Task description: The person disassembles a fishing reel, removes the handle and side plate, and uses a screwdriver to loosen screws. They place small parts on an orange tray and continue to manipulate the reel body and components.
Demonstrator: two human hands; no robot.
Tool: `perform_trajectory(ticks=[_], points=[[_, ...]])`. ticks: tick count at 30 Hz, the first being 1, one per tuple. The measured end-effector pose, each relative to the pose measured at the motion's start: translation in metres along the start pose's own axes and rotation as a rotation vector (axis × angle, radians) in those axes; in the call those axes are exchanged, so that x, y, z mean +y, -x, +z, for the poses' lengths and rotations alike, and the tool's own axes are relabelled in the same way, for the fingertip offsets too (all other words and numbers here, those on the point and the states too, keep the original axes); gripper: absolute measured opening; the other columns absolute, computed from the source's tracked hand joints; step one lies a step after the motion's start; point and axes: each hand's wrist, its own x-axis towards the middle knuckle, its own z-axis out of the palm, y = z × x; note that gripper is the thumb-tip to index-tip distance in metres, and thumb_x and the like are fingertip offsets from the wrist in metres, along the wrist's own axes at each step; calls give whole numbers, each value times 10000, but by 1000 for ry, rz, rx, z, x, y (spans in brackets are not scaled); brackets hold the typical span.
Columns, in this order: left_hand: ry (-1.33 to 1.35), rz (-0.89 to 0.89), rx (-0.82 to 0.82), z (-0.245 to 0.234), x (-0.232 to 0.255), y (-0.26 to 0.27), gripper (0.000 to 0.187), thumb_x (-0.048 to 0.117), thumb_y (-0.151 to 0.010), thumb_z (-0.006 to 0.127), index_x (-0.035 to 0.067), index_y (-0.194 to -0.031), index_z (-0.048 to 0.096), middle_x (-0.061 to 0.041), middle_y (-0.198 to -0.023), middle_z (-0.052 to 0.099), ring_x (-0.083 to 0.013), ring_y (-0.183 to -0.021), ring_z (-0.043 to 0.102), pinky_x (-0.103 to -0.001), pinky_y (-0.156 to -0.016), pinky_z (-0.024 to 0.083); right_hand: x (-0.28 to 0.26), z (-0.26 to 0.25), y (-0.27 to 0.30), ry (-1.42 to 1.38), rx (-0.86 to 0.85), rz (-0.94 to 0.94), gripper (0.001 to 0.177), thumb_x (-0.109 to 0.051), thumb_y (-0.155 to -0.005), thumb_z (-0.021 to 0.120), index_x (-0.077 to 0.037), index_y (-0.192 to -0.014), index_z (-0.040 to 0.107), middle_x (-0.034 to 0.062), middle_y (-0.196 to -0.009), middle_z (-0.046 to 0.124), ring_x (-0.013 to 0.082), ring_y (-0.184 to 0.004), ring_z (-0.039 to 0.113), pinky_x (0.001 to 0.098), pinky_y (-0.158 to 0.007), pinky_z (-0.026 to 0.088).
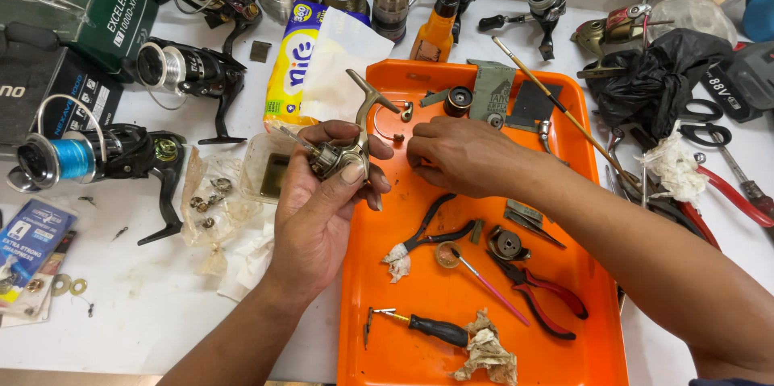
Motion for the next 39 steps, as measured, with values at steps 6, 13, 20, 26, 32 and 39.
perform_trajectory(ticks=[6, 13, 20, 26, 32, 39], points=[[12, 8, 0, 0, 1, 0, 281, 150, -909, 617, 101, -1162, 503, -204, -1093, 645, -205, -799, 629, -285, -723, 454, -4, 1, -13, -46, 26, -61, 163, -260, -969, 563, -136, -931, 660, 47, -940, 612, 295, -853, 590, 450, -607, 455], [5, -1, -7, -2, -1, -1, 274, 144, -916, 608, 103, -1164, 496, -212, -1104, 641, -203, -796, 631, -283, -715, 461, 12, -13, 5, -85, 101, -52, 158, -127, -873, 582, -122, -1006, 666, 67, -935, 625, 317, -844, 601, 458, -627, 455], [-2, -11, 2, -2, -10, -4, 277, 148, -910, 620, 105, -1157, 501, -193, -1087, 640, -191, -791, 625, -276, -711, 461, 28, -32, 40, 126, 43, 349, 202, -212, -914, 547, -226, -1084, 653, 1, -1003, 627, 291, -937, 617, 493, -553, 485], [-27, -36, 7, -3, -21, -6, 293, 159, -893, 631, 105, -1149, 499, -195, -1075, 631, -199, -773, 629, -278, -685, 465, 37, -46, 57, 160, -70, 503, 258, -274, -948, 495, -295, -1102, 702, -47, -1058, 683, 226, -991, 646, 467, -598, 542], [-52, -30, 12, -3, -26, -7, 296, 141, -895, 615, 86, -1161, 498, -205, -1075, 626, -216, -771, 633, -278, -662, 474, 55, -30, 60, 310, 52, 507, 208, -387, -903, 610, -242, -1041, 665, -13, -1017, 654, 290, -937, 670, 489, -539, 543], [-36, -41, 13, -5, -26, -7, 305, 130, -891, 626, 80, -1163, 498, -216, -1074, 627, -223, -774, 630, -281, -669, 477, 55, -39, 60, 87, -198, 459, 154, -237, -901, 506, -215, -927, 657, -14, -982, 646, 258, -934, 636, 473, -667, 486]])
